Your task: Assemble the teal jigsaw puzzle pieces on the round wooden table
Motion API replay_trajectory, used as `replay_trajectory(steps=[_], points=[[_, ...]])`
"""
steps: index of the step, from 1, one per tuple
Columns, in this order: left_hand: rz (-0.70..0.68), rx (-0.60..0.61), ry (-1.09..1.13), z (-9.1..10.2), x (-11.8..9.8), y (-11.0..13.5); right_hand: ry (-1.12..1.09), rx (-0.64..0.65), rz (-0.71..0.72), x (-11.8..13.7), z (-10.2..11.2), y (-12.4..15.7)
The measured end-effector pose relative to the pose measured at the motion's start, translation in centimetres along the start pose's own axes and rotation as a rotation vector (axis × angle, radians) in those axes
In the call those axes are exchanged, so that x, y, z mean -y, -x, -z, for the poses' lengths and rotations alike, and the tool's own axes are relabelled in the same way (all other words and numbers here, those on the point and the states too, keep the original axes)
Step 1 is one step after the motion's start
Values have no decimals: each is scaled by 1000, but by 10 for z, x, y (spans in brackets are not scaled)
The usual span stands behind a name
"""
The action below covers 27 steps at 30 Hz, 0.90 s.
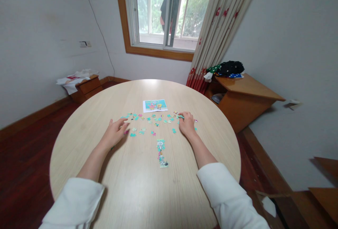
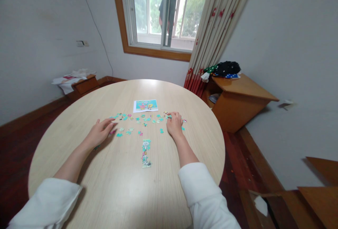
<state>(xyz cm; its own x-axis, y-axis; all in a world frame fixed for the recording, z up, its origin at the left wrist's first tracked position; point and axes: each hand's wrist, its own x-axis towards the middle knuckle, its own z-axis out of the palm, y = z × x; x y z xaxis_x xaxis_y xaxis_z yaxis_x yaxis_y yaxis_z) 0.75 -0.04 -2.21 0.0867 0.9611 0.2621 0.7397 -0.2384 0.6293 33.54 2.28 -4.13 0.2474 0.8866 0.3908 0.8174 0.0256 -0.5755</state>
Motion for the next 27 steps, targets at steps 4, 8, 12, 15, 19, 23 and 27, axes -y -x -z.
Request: replay_trajectory(steps=[4, 8, 12, 15, 19, 23, 27], points=[[71, -227, 80, 5, -3, -2, -12, -17, 11, -1, -1, 0], [137, -341, 145, 8, -3, -3, -29, -24, 11, -1, -1, 0], [143, -380, 171, 9, -4, -2, -27, -13, 4, 1, -1, 0], [165, -386, 183, 11, -8, -1, -14, 0, -7, 2, 1, 0], [186, -392, 196, 12, -10, 0, -4, 10, -6, 2, 1, 0], [176, -394, 204, 10, -8, 0, -11, 24, 10, 1, 1, 0], [178, -382, 208, 9, -7, 0, 13, 87, 41, 3, 1, 1]])
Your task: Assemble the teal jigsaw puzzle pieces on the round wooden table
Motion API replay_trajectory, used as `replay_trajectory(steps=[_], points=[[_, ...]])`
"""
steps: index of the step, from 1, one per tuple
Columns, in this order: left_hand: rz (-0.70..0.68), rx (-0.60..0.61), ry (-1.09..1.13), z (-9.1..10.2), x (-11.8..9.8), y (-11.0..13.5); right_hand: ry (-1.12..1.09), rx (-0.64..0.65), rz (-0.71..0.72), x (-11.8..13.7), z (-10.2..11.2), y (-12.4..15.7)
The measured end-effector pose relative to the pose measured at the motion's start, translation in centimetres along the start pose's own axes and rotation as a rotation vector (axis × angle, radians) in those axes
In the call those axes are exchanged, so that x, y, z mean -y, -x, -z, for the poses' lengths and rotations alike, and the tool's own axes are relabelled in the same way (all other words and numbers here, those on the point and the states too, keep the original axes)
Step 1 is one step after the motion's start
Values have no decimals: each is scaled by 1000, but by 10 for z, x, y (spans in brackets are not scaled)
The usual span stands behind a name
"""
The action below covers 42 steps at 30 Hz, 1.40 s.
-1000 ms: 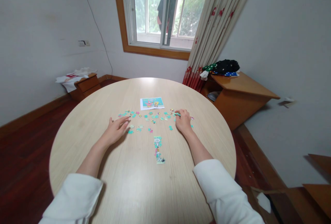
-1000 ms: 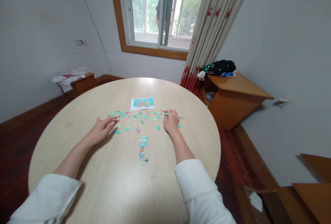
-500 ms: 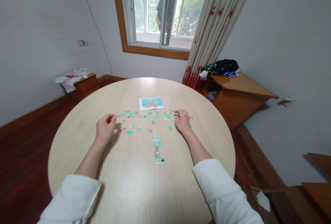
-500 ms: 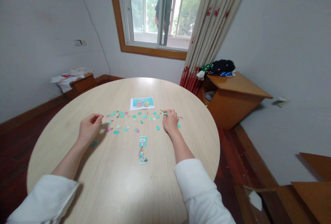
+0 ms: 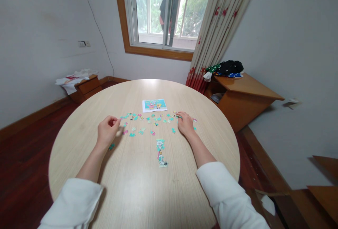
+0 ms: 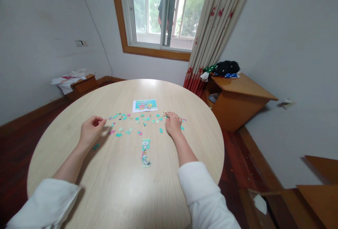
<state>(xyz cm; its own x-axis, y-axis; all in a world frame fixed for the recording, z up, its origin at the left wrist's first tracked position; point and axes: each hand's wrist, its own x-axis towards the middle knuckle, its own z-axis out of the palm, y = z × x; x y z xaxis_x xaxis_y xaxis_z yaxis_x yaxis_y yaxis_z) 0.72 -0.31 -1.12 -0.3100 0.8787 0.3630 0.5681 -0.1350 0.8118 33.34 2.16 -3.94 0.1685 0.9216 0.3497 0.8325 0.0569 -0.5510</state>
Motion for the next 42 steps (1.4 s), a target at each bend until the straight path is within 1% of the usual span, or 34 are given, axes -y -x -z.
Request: replay_trajectory(steps=[3, 6, 8, 11, 15, 27, 33, 42], points=[[-12, 10, -3, 0, -1, 0, 81, 47, 52, 3, -1, 1], [-8, 18, 5, -1, -3, 1, 191, 65, 92, 7, -3, 0], [2, 21, 12, -1, -4, 1, 264, 72, 96, 10, -4, 0], [19, 20, 23, -1, -5, 2, 331, 117, 90, 12, -4, -2], [39, 15, 26, -1, -9, 3, 328, 162, 102, 12, -5, -4], [57, 8, 44, -2, -7, 1, 279, 109, 127, 6, -7, -5], [41, 9, 31, -2, -9, 2, 270, 88, 148, 6, -5, -4], [8, 7, 14, -3, -1, 0, 297, 85, 132, 5, -6, -5]])
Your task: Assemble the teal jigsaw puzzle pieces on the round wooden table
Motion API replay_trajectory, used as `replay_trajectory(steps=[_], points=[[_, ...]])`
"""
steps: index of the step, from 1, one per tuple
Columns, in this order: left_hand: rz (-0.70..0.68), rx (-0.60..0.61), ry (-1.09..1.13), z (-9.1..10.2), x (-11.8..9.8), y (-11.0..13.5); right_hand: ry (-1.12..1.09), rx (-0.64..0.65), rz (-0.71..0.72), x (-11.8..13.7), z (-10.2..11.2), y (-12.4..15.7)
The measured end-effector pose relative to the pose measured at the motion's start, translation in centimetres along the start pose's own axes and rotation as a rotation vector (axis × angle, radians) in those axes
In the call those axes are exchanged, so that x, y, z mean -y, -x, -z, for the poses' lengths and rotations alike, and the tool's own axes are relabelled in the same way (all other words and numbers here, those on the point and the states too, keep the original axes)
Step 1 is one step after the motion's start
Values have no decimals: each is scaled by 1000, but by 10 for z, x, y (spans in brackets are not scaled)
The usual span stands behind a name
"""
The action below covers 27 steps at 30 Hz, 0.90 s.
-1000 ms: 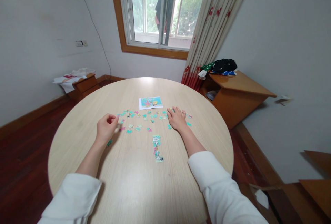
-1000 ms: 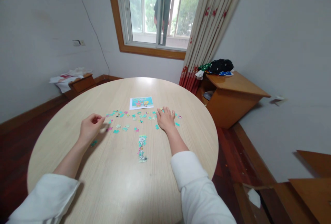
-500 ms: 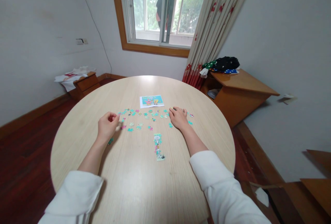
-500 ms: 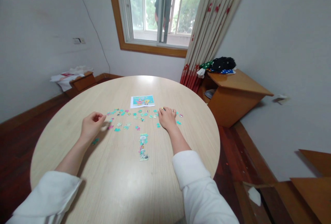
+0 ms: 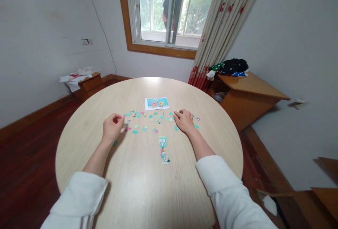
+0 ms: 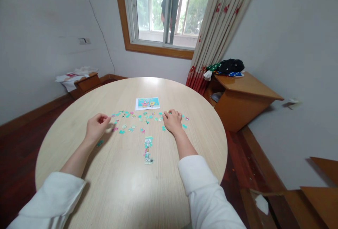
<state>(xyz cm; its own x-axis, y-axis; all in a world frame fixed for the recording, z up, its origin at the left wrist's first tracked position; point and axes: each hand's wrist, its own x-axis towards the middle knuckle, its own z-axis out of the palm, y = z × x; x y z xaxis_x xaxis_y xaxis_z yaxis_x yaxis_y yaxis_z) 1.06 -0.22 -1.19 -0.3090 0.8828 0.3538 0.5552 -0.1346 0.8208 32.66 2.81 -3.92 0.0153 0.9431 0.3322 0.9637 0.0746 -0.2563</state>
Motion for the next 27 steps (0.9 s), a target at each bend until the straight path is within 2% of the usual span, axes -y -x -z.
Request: replay_trajectory(steps=[9, 27], points=[[-1, 2, 12, 1, -3, 2, -55, 62, 34, -1, 1, -1], [13, 7, 14, 0, 0, -1, -69, 31, -32, -5, -2, -2]])
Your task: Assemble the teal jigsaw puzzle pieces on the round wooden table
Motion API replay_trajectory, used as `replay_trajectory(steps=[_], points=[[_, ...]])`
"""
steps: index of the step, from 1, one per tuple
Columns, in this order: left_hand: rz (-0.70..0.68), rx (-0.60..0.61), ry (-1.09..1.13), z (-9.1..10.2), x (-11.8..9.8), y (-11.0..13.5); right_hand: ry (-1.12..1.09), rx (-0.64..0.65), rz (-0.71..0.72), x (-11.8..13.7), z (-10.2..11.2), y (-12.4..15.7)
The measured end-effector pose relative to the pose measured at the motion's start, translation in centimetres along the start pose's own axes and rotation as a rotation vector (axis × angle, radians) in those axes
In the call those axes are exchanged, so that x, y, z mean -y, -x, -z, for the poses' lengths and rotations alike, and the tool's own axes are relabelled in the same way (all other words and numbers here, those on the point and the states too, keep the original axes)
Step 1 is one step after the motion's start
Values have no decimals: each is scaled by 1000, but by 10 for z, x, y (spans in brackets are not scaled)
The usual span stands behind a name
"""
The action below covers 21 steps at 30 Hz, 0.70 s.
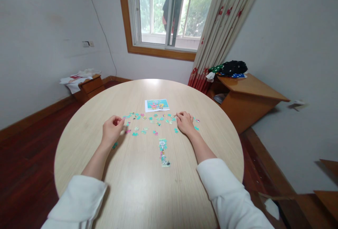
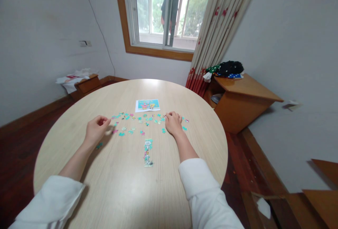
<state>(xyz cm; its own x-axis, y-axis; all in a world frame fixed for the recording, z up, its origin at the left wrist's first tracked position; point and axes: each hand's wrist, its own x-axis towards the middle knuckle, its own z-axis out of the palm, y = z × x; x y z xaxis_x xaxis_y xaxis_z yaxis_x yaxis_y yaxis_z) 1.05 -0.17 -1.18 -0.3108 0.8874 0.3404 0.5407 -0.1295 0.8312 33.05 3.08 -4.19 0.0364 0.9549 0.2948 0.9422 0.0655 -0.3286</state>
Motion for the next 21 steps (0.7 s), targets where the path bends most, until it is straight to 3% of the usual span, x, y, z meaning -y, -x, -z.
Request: replay_trajectory(steps=[12, 21], points=[[-4, -7, 13, 0, -1, 1, -62, -80, 6, -9, -9, -3], [5, 6, 8, -1, 2, 0, -112, -57, -2, -7, -5, -3]])
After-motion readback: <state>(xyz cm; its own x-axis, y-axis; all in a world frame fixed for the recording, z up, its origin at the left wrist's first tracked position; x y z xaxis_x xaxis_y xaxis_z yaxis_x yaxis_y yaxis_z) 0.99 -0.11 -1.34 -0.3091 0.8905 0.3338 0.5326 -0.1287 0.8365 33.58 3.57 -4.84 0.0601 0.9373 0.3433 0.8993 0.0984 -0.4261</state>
